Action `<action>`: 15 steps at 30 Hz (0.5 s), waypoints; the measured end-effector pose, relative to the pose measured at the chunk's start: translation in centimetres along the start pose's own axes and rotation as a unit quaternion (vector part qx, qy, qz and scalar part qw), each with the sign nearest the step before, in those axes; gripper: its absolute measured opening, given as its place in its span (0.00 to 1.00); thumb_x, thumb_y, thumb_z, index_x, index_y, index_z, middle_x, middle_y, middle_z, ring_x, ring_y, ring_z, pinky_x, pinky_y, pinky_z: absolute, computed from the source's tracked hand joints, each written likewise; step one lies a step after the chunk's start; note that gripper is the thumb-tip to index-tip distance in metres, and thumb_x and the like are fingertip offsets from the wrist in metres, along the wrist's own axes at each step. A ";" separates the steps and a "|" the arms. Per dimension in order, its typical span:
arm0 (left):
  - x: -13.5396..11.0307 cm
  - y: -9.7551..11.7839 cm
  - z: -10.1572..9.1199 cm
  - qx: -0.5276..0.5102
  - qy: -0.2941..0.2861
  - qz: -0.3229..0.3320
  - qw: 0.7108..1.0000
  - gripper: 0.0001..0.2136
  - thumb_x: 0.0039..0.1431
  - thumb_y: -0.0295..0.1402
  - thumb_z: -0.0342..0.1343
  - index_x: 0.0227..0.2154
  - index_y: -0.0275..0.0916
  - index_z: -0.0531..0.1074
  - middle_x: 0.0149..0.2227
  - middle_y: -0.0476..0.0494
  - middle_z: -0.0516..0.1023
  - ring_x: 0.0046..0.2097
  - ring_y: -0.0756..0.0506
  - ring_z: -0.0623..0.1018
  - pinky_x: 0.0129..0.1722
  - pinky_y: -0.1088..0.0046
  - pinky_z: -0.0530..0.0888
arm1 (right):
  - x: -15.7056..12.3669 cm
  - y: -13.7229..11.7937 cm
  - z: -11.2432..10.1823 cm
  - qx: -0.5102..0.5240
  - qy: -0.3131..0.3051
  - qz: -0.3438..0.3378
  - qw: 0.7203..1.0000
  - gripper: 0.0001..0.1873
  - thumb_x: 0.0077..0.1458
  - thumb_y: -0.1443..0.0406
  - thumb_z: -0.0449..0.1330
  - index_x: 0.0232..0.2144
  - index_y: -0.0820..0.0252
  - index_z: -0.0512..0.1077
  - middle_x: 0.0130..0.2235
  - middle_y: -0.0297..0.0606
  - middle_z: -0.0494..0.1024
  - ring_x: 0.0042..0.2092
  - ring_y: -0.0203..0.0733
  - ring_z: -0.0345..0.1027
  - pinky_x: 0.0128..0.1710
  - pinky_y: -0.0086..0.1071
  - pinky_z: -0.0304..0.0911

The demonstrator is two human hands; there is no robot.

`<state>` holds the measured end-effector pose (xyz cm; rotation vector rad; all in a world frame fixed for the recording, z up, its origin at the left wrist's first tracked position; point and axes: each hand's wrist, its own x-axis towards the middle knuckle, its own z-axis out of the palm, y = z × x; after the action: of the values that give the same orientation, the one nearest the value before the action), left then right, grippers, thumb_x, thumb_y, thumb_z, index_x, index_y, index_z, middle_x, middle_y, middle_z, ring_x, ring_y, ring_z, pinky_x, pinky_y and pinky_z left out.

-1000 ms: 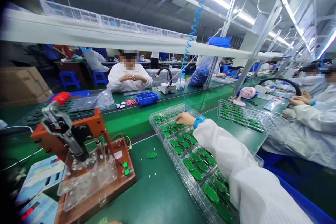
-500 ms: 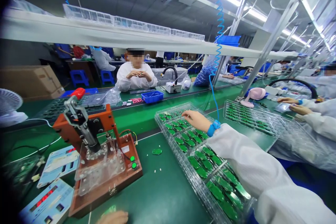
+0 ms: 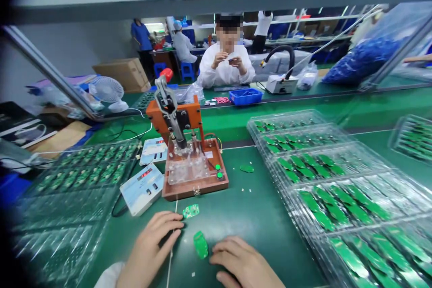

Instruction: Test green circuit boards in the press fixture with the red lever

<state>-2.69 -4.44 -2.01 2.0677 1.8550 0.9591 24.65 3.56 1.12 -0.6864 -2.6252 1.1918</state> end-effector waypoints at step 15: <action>3.4 0.1 1.6 0.090 -0.050 0.014 0.995 0.13 0.67 0.24 0.52 0.51 0.37 0.74 0.43 0.42 0.82 0.44 0.41 0.82 0.45 0.63 0.82 | 4.8 0.5 1.1 0.028 -0.039 0.008 0.999 0.22 0.51 0.73 0.73 0.47 0.51 0.79 0.55 0.35 0.78 0.57 0.49 0.68 0.58 0.42 0.65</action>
<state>-1.68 -0.84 -2.03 2.2044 1.9284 0.7034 20.25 5.45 -0.10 -0.6657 -2.6426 1.3161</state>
